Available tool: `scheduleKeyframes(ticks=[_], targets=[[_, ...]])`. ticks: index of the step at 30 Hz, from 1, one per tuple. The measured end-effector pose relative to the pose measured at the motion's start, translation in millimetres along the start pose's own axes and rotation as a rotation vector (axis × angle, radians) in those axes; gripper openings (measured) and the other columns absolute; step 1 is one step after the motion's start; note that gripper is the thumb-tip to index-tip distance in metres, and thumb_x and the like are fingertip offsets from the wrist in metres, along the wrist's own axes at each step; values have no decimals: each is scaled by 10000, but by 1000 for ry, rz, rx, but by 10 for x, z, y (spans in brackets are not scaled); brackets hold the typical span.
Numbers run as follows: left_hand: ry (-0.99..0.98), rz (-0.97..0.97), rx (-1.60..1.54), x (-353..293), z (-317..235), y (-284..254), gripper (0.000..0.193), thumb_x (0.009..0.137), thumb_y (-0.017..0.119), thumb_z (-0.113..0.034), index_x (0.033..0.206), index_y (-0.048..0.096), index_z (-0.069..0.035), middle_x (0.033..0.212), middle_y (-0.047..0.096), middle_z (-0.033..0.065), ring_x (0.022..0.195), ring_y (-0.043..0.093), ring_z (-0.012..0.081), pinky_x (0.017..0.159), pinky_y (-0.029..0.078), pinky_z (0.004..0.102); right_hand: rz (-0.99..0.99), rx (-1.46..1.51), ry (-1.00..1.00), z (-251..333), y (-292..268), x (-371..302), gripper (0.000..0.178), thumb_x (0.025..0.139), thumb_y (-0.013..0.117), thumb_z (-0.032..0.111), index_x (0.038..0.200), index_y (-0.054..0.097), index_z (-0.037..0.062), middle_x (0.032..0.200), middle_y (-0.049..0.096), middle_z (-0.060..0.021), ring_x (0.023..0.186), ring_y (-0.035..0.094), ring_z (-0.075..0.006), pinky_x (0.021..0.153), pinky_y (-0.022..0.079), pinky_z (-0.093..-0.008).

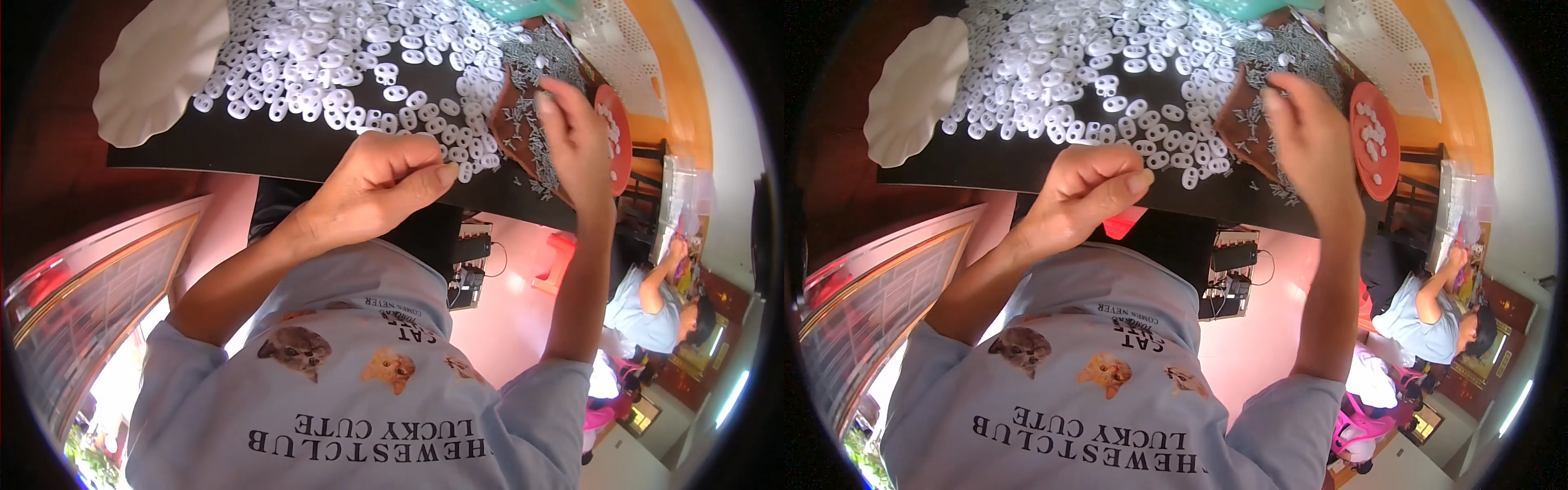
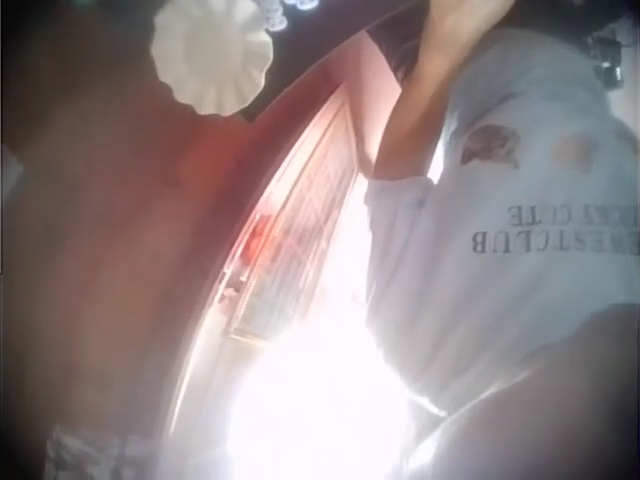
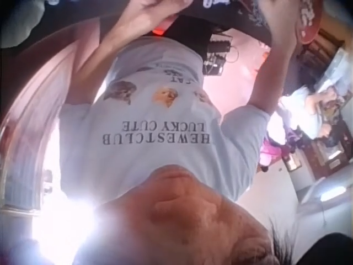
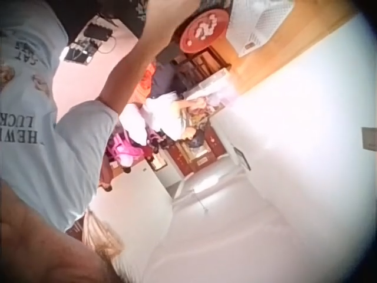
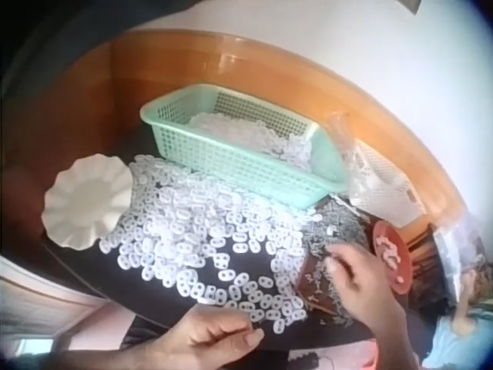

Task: Assembling small white plastic components by hand at a workbench.

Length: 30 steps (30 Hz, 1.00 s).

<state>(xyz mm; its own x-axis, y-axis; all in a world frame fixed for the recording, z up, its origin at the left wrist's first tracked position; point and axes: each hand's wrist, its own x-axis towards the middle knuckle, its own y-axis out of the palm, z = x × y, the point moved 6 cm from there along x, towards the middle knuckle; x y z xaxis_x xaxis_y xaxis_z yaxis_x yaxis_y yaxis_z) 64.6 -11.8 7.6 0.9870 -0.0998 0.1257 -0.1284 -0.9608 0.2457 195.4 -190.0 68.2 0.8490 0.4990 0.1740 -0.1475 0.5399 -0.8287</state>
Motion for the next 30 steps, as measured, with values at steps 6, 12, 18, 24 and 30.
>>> scheduleKeyframes(ticks=[6, 12, 18, 24, 30], targets=[[-7, 12, 20, 0, -32, -2, 326, 910, 591, -101, 639, 435, -7, 529, 343, 26, 505, 305, 79, 450, 288, 302, 100, -262, -481, 855, 741, 410, 168, 870, 590, 152, 1025, 580, 89, 962, 558, -91, 816, 610, -321, 683, 491, -425], [143, 3, 137, 8, -46, -51, 289, 849, 621, -84, 623, 458, -10, 507, 427, 95, 437, 421, 191, 438, 333, 349, 180, -495, -472, 855, 843, 398, 103, 820, 593, 73, 914, 552, 79, 904, 526, -83, 797, 610, -313, 652, 493, -432], [232, -4, 173, -17, -66, -48, 335, 904, 584, -69, 632, 395, -18, 535, 332, 41, 481, 299, 139, 448, 274, 315, 184, -239, -499, 1049, 899, 330, 137, 825, 589, 94, 959, 589, 119, 923, 556, -58, 801, 612, -301, 637, 492, -436], [237, 13, 144, -12, -90, -58, 311, 900, 584, -67, 639, 423, -14, 539, 363, 55, 469, 326, 156, 446, 288, 317, 218, -435, -513, 1022, 974, 452, 132, 818, 565, 57, 943, 590, 92, 926, 569, -60, 803, 618, -301, 644, 495, -437], [240, 11, 145, -35, -89, -71, 301, 895, 593, -71, 647, 435, -11, 543, 376, 55, 470, 339, 161, 448, 302, 314, 233, -330, -484, 984, 848, 321, 144, 835, 599, 93, 978, 616, 97, 924, 577, -67, 787, 612, -313, 641, 489, -433]])
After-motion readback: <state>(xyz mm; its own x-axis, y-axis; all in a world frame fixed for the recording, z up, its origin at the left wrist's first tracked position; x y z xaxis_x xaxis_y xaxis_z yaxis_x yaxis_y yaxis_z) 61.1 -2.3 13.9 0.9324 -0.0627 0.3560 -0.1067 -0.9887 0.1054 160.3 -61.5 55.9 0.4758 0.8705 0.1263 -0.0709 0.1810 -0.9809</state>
